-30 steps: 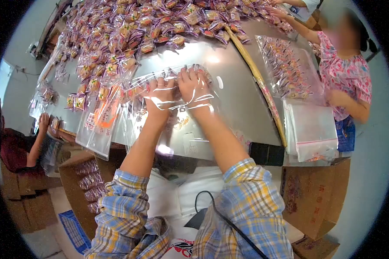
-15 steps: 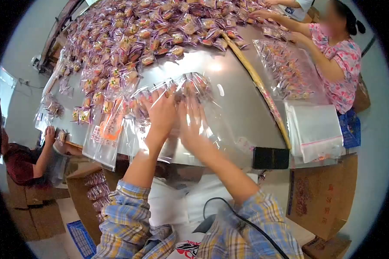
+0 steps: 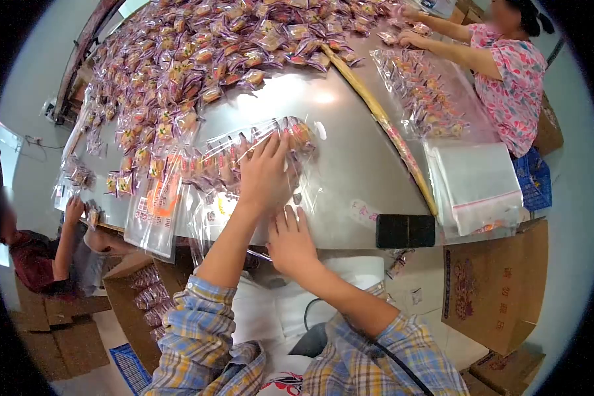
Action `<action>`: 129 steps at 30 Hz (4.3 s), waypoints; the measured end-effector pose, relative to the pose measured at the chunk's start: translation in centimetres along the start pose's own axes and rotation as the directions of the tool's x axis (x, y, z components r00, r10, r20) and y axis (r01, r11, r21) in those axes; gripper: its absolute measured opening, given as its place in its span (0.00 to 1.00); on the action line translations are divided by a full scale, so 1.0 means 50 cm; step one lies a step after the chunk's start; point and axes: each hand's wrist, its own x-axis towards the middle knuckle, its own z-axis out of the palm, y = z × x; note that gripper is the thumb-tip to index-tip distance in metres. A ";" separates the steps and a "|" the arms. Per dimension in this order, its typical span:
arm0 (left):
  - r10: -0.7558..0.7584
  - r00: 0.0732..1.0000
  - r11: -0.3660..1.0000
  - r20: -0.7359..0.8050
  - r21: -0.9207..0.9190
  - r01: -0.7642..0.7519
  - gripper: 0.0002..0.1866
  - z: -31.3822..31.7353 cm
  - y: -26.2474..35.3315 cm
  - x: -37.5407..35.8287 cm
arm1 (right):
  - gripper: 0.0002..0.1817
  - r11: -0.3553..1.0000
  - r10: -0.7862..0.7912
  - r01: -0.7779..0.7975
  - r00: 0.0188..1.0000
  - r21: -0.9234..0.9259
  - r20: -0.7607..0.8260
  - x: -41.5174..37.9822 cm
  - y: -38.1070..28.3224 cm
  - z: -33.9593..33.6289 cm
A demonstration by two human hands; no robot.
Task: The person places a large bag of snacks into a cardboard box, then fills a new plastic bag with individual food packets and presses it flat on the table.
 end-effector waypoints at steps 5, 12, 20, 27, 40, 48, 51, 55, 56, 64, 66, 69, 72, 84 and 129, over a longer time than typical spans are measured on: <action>0.000 0.999 0.992 -0.052 0.125 0.006 0.36 0.041 -0.011 0.006 | 0.38 1.000 0.011 -0.011 1.000 -0.019 -0.027 -0.009 -0.007 0.019; 0.033 0.972 0.984 -0.233 0.178 0.009 0.30 0.066 -0.045 0.025 | 0.34 0.996 0.078 -0.080 0.994 -0.025 -0.080 -0.016 -0.033 0.014; 0.005 0.970 0.978 -0.245 0.202 0.045 0.27 0.061 -0.044 0.035 | 0.38 0.856 -0.124 0.324 0.886 0.403 -0.447 -0.064 0.076 -0.175; -0.098 0.995 0.964 0.003 0.249 0.094 0.40 0.041 -0.015 0.056 | 0.24 0.997 0.069 -0.034 0.731 0.065 -0.679 0.010 0.133 -0.161; -0.050 0.994 0.997 -0.094 0.052 0.055 0.32 -0.067 -0.076 -0.029 | 0.31 0.953 0.024 0.070 0.952 0.294 -0.306 0.087 0.031 -0.099; -0.046 0.996 0.981 -0.070 0.185 0.059 0.38 -0.063 -0.134 -0.065 | 0.31 0.973 -0.090 -0.023 0.878 -0.230 -0.470 0.235 0.077 -0.079; -0.082 0.985 0.967 -0.153 0.227 0.115 0.27 -0.025 -0.148 -0.066 | 0.32 0.936 0.067 -0.208 0.898 -0.285 -0.434 0.294 0.100 -0.088; -0.145 0.976 0.946 -0.165 0.268 0.185 0.23 -0.020 -0.144 -0.041 | 0.24 0.911 0.189 -0.305 0.907 -0.278 -0.377 0.346 0.154 -0.078; -0.117 0.969 0.916 -0.217 0.354 0.189 0.22 0.008 -0.152 -0.041 | 0.23 0.909 0.283 -0.342 0.926 -0.240 -0.249 0.351 0.156 -0.086; -0.196 0.978 0.953 -0.068 0.222 0.207 0.30 -0.006 -0.147 -0.018 | 0.16 0.859 -0.175 -0.059 0.899 -0.509 -0.401 0.356 0.250 -0.068; -0.188 0.980 0.967 -0.057 0.162 0.195 0.31 -0.012 -0.146 -0.010 | 0.18 0.876 -0.151 -0.013 0.942 -0.483 -0.299 0.347 0.247 -0.091; -0.152 0.983 0.960 -0.106 0.220 0.173 0.29 0.028 -0.168 -0.011 | 0.20 0.900 -0.236 0.090 0.923 -0.427 -0.303 0.330 0.256 -0.114; -0.144 0.979 0.952 -0.145 0.251 0.177 0.26 0.029 -0.164 -0.008 | 0.22 0.853 -0.107 -0.057 0.954 -0.518 -0.281 0.336 0.255 -0.065; -0.265 0.945 0.962 -0.192 0.021 0.274 0.21 -0.028 -0.162 -0.012 | 0.29 0.890 -0.386 0.243 0.852 -0.386 -0.354 0.332 0.161 -0.069; -0.080 0.967 0.955 -0.242 0.258 0.144 0.32 -0.018 -0.244 -0.016 | 0.13 0.977 -0.204 0.189 0.683 -0.100 -0.701 0.463 0.126 -0.034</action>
